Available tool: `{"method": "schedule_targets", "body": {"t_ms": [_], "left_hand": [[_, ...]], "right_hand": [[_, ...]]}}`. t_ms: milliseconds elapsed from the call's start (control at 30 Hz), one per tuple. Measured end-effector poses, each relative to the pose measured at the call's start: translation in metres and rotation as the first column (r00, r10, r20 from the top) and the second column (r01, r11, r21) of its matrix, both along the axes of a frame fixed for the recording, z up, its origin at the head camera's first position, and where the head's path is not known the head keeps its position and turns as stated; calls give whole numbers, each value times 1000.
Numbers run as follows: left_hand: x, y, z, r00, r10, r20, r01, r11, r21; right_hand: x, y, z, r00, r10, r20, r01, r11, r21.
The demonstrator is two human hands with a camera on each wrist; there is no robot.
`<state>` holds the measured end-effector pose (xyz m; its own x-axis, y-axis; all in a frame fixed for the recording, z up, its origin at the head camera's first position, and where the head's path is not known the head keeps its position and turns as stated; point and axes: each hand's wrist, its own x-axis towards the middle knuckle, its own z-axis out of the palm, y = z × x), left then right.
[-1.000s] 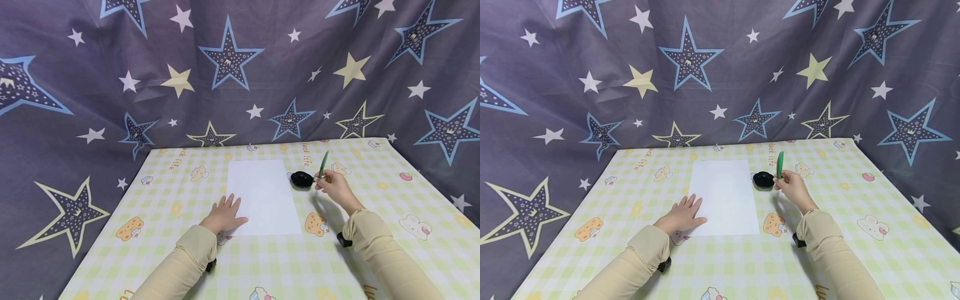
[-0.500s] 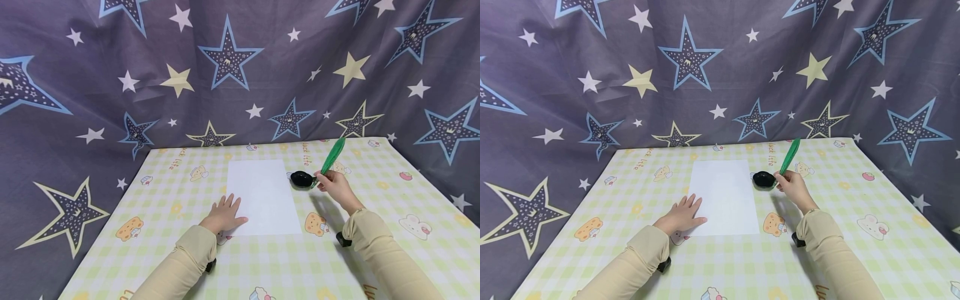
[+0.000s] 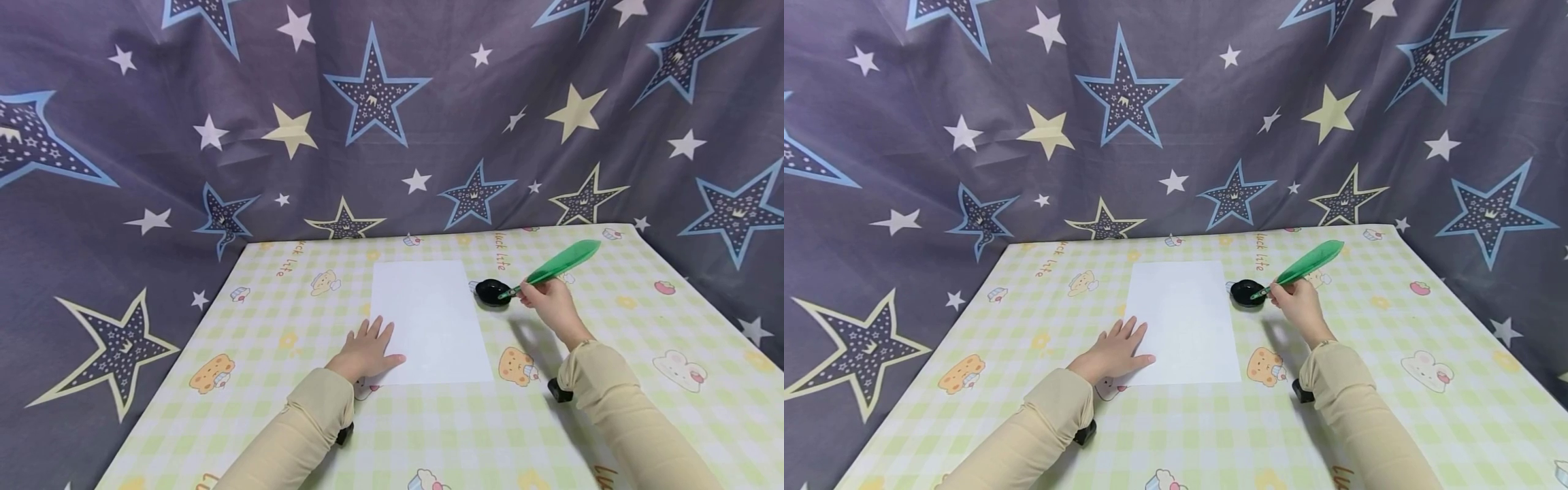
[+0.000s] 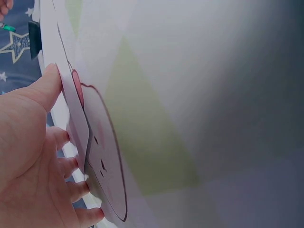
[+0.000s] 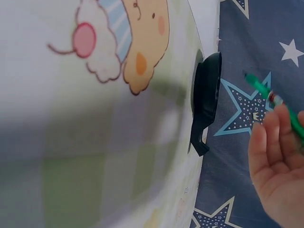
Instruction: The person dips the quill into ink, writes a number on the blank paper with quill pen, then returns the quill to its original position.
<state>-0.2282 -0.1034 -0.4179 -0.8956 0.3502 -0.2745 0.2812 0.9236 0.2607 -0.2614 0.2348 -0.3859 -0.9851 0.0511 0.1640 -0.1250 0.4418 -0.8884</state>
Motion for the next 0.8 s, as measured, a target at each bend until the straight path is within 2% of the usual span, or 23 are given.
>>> {"method": "schedule_targets", "body": {"t_ms": [133, 233, 467, 800], "left_hand": [[0, 1, 0, 1000, 0, -1, 0, 1000, 1], [0, 1, 1, 1000, 1, -4, -1, 1000, 0], [-1, 0, 0, 1000, -4, -4, 4, 1000, 0], [1, 0, 1, 1000, 3, 3, -3, 1000, 9]], "right_hand": [[-3, -1, 0, 997, -81, -18, 82, 986, 146], [-5, -3, 0, 996, -90, -24, 93, 972, 214], [-8, -4, -3, 997, -70, -30, 76, 958, 277], [-11, -3, -6, 998, -59, -10, 59, 950, 307]]}}
